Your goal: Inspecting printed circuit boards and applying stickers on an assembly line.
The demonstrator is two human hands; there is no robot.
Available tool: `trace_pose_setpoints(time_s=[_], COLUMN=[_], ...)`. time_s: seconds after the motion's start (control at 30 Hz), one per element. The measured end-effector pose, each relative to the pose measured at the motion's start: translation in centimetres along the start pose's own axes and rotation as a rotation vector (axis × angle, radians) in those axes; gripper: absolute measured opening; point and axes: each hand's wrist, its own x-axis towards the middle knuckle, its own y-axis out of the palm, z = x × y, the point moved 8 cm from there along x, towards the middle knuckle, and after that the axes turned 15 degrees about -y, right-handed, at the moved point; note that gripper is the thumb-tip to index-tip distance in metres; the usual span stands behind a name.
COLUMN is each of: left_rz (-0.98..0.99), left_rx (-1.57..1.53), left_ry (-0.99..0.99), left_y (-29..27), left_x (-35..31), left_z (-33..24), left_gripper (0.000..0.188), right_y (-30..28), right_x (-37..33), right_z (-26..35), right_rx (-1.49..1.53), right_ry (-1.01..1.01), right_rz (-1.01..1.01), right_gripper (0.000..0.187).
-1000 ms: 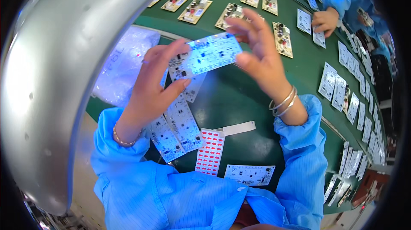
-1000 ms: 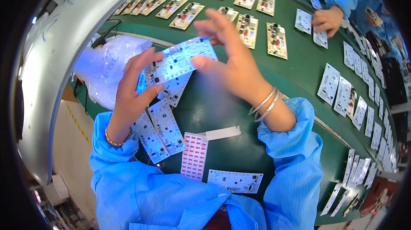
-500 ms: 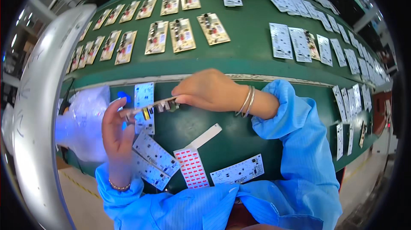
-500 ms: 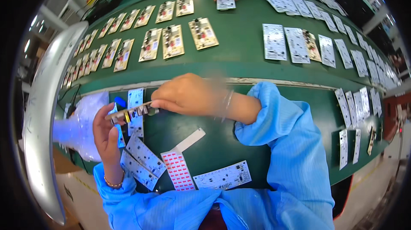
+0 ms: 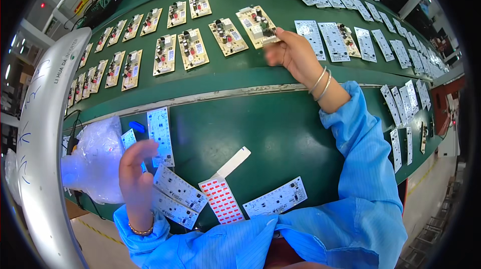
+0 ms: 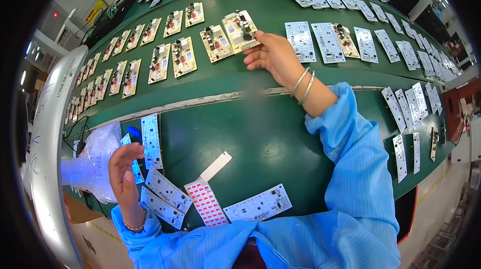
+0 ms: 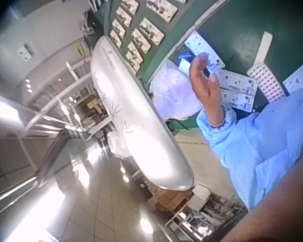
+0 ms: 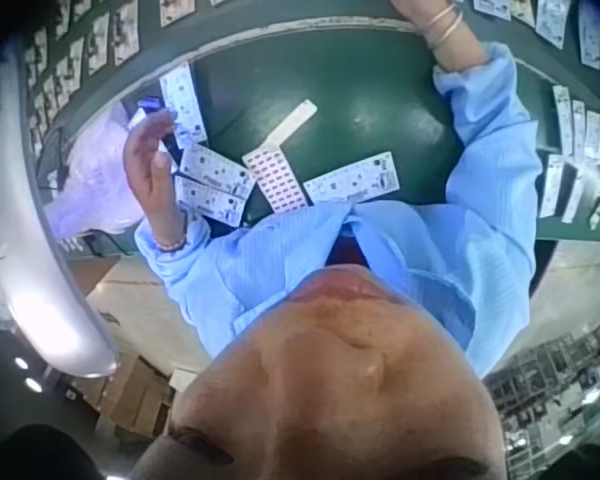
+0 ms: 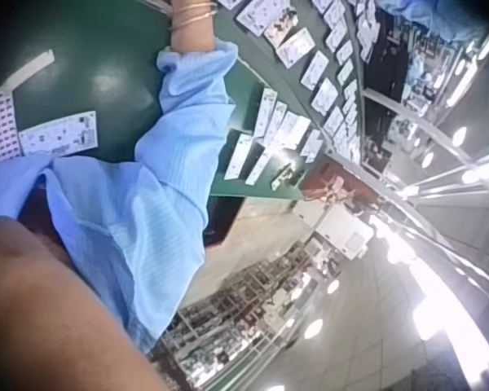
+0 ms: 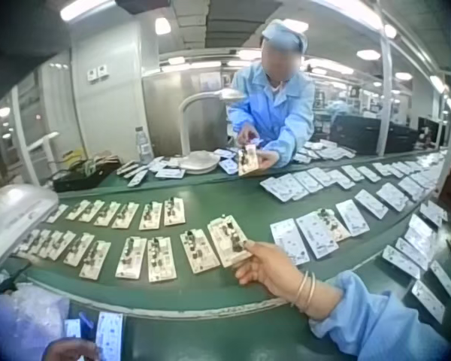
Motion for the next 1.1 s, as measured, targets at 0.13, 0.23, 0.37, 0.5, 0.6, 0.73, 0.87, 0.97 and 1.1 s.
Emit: trace_pose_setpoints(time_s=[0.13,0.23,0.37,0.5,0.6,0.73,0.87,0.97,1.1], left_rz=[-0.026,0.009,0.053,0.107,0.152,0.194,0.256,0.317,0.369], left_rx=[0.040,0.080,0.101,0.168,0.216,0.281,0.295,0.312,0.375], left_ry=[-0.132,-0.147,-0.155,-0.117,-0.115,-0.070,-0.039,-0.024,-0.004], left_y=[0.8,1.2,1.6,1.6,1.7,1.7,2.2,2.4,2.6], left_x=[0.1,0.1,0.2,0.1,0.2,0.2,0.1,0.0,-0.1], left_z=[0.1,-0.2,-0.4,-0.7,-1.0,-1.2,-1.3,-1.3,-1.3], left_gripper=[0.054,0.048,0.043,0.044,0.044,0.043,0.042,0.043,0.045], right_y=[-1.8,-2.5,-3.3,-3.4,-3.4,-3.8,-3.8,-2.6,-2.1], right_x=[1.2,1.8,2.4,3.3,3.4,6.0,7.7,9.0,10.7], right_z=[-0.6,-1.5,-1.4,3.7,7.5,9.6,9.8,8.7,4.8], right_rx=[-0.081,-0.112,-0.271,-0.875,-1.043,-0.971,-0.838,-0.777,-0.958], right_ry=[0.056,0.130,0.116,-0.248,-0.487,-0.340,-0.151,-0.042,0.241], right_rz=[-0.085,-0.055,-0.061,-0.030,0.004,0.166,0.208,0.383,0.555], right_gripper=[0.022,0.019,0.021,0.026,0.029,0.037,0.038,0.037,0.038])
